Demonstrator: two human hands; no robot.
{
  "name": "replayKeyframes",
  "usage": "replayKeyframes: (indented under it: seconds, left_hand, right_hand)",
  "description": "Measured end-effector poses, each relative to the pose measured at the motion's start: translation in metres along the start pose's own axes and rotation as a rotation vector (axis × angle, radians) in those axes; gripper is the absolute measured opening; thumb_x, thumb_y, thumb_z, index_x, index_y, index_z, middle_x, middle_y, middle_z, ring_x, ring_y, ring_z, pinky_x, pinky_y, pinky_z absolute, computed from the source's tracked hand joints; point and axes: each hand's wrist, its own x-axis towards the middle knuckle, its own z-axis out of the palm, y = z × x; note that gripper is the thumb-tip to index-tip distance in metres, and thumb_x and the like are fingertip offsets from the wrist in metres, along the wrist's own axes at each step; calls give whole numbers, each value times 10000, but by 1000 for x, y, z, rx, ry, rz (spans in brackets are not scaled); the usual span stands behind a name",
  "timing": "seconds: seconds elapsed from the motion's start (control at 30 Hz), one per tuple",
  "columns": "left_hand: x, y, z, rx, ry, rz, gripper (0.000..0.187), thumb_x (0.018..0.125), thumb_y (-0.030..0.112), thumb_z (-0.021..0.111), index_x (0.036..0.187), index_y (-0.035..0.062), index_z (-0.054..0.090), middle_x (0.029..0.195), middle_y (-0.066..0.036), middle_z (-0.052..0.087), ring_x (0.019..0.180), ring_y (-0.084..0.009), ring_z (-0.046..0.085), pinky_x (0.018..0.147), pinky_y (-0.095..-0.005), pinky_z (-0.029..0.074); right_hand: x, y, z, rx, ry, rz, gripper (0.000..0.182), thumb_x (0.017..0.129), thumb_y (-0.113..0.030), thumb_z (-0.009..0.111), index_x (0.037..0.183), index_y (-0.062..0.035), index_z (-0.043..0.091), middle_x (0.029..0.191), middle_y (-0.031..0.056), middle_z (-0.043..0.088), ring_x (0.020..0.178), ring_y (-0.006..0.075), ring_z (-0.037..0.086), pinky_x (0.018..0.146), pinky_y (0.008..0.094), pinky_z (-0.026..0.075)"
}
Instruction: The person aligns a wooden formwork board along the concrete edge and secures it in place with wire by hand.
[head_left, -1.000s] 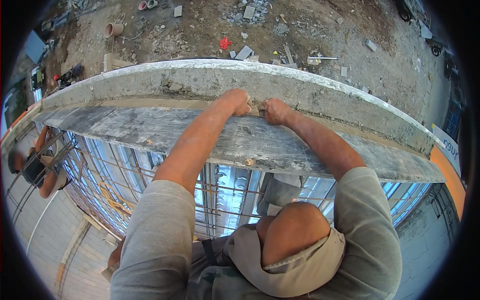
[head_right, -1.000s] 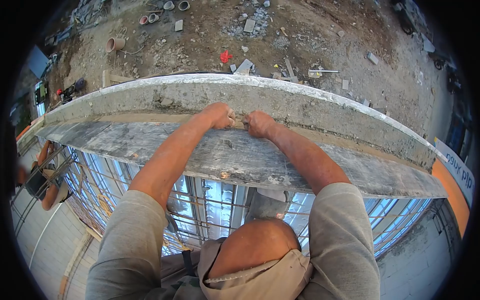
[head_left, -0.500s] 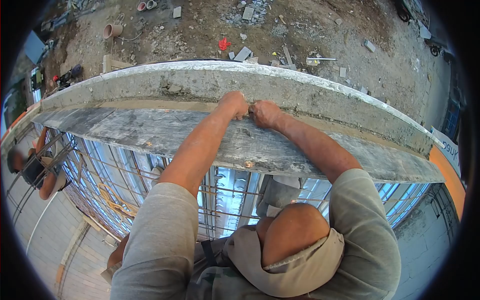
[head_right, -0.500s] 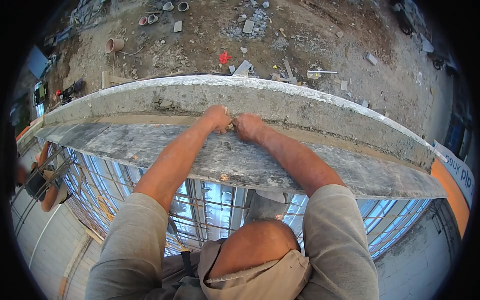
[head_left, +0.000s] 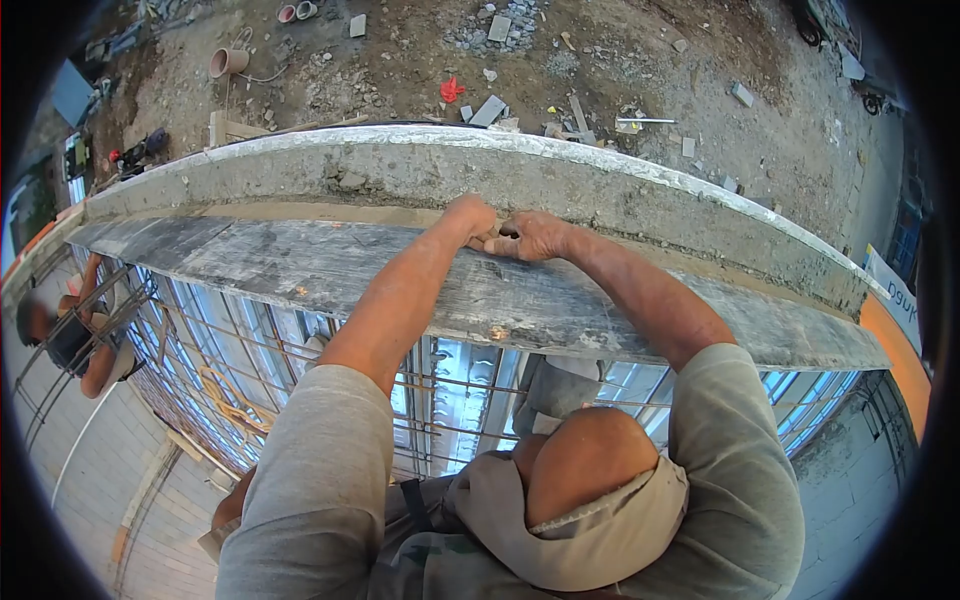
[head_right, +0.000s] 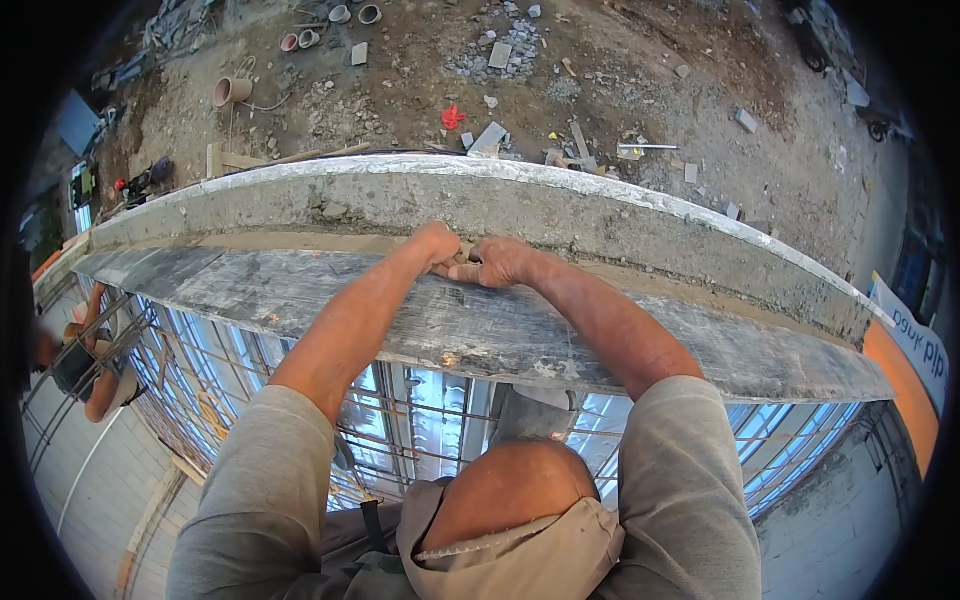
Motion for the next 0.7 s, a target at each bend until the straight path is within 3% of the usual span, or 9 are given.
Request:
replayKeyframes:
  seconds: [0.17, 0.27, 0.33, 0.4, 0.47, 0.5, 0.63, 0.67, 0.7]
  left_hand:
    - [-17, 10, -4, -84, -44, -41, 216, 866, 25, 453, 909, -99, 624, 835, -202, 671, 648, -270, 678, 514, -353, 566]
    - [-5, 1, -4, -39, -33, -26, 227, 856, 37, 461, 884, -94, 644, 856, -208, 681, 691, -280, 687, 551, -363, 566]
    - [-3, 3, -4, 1, -38, -13, 230, 852, 49, 475, 882, -87, 657, 884, -213, 683, 730, -298, 690, 601, -373, 570]
    - [-1, 6, -6, 802, -44, 279, 241, 834, 118, 526, 923, -38, 687, 1002, -209, 667, 895, -324, 666, 764, -399, 543]
    - [-1, 5, -8, 889, -11, 299, 259, 818, 161, 550, 956, -6, 692, 1053, -197, 647, 956, -326, 641, 823, -403, 515]
    - [3, 4, -9, 981, 25, 321, 285, 802, 204, 574, 988, 26, 697, 1105, -185, 628, 1018, -328, 616, 882, -408, 487]
    - [7, -4, -8, 906, 66, 293, 278, 773, 238, 603, 983, 86, 705, 1101, -171, 638, 1005, -322, 620, 864, -415, 491]
    - [5, -8, -8, 810, 70, 372, 270, 771, 268, 622, 971, 104, 698, 1046, -166, 652, 974, -321, 621, 835, -411, 488]
    - [-1, -7, -9, 713, 73, 450, 264, 769, 299, 641, 960, 123, 691, 991, -161, 667, 944, -320, 622, 805, -408, 485]
  right_hand:
    - [-5, -13, -14, -150, -110, 39, 811, 752, -752, 507, 974, 12, 668, 988, 215, 650, 934, 357, 631, 802, 439, 498]
    - [-5, -9, -7, -184, -47, -17, 727, 807, -687, 510, 925, 12, 673, 938, 214, 654, 900, 362, 635, 786, 450, 501]
    - [-11, -6, 0, -237, 102, -146, 581, 890, -544, 493, 913, 11, 667, 896, 214, 652, 890, 377, 628, 794, 454, 496]
    - [-12, 0, 4, -206, 144, -164, 520, 910, -474, 475, 913, 10, 665, 897, 219, 650, 890, 382, 624, 800, 453, 493]
    - [-10, 7, 11, -173, 182, -188, 463, 931, -404, 457, 914, 10, 663, 899, 224, 647, 890, 388, 620, 805, 453, 491]
    - [-9, 12, 13, -94, 211, -103, 417, 927, -368, 462, 923, -4, 667, 910, 229, 645, 893, 387, 620, 809, 449, 490]
    - [-2, 30, 25, 42, 329, 178, 286, 899, -278, 514, 955, -50, 678, 934, 218, 651, 899, 375, 626, 824, 444, 489]
    - [3, 37, 26, 43, 329, 179, 286, 899, -278, 514, 955, -50, 678, 934, 218, 651, 899, 375, 626, 824, 444, 489]
    - [11, 47, 24, -85, 162, 111, 254, 886, -247, 526, 979, -69, 682, 960, 207, 656, 932, 364, 625, 833, 441, 490]
